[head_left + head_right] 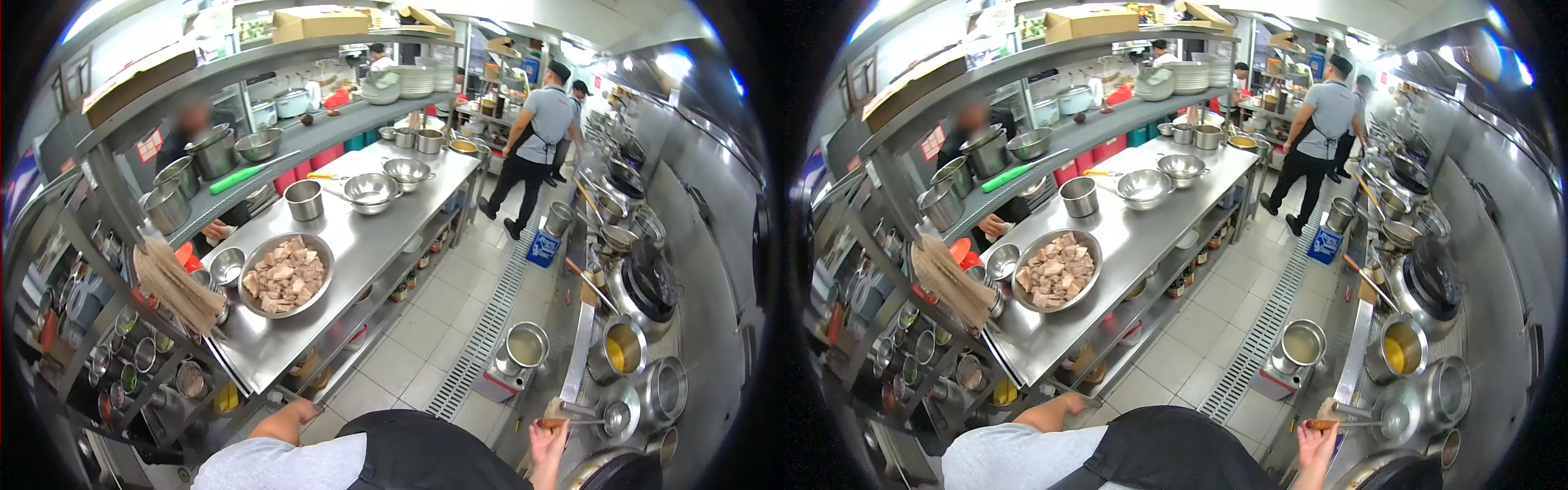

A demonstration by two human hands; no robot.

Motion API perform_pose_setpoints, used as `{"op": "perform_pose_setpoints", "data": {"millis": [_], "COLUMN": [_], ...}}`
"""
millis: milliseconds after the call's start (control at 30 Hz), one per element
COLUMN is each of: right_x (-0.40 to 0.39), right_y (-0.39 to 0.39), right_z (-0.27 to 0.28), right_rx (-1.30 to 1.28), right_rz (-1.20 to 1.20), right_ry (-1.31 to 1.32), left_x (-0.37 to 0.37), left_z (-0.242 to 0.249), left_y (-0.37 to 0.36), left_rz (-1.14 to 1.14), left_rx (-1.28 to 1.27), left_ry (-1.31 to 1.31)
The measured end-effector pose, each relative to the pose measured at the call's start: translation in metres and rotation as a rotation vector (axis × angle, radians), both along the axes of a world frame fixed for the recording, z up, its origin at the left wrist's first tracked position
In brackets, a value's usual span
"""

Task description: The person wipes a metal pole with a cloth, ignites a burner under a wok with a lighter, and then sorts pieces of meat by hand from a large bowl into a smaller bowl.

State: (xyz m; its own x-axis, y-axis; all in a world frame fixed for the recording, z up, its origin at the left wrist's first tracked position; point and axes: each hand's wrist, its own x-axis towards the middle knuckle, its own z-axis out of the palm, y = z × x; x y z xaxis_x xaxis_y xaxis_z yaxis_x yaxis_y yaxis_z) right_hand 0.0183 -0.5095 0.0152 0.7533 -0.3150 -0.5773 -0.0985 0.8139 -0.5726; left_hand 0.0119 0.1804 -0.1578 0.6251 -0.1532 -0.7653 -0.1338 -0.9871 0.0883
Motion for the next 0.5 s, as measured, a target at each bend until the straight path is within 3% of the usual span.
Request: {"op": "perform_pose_setpoints", "data": {"millis": [67, 100, 167, 200, 267, 333, 433, 500], "right_x": [-0.008, -0.013, -0.034, -0.039, -0.054, -0.054, -0.039, -0.026], "right_y": [0.024, 0.028, 0.018, 0.015, 0.021, 0.031, 0.042, 0.047], "right_z": [0.003, -0.008, -0.074, -0.101, -0.135, -0.154, -0.184, -0.200], "right_rx": [-0.179, -0.142, -0.155, -0.206, -0.407, -0.515, -0.614, -0.666], "right_rz": [0.004, 0.061, 0.280, 0.449, 0.540, 0.585, 0.624, 0.643], "right_ry": [-0.020, 0.007, 0.078, 0.119, 0.349, 0.454, 0.513, 0.527], "left_x": [-0.021, -0.026, -0.035, -0.038, -0.045, -0.039, -0.030, -0.024], "left_z": [-0.033, -0.023, 0.007, 0.004, 0.002, 0.026, 0.083, 0.099], "left_y": [0.017, 0.014, 0.006, 0.010, 0.017, 0.016, 0.011, 0.022], "left_rz": [0.132, 0.140, 0.154, 0.152, 0.139, 0.036, 0.266, 0.159], "left_rx": [-0.037, -0.030, 0.011, 0.024, 0.016, 0.039, 0.038, 0.061], "left_ry": [0.013, 0.007, 0.152, 0.146, 0.071, 0.069, 0.079, 0.008]}}
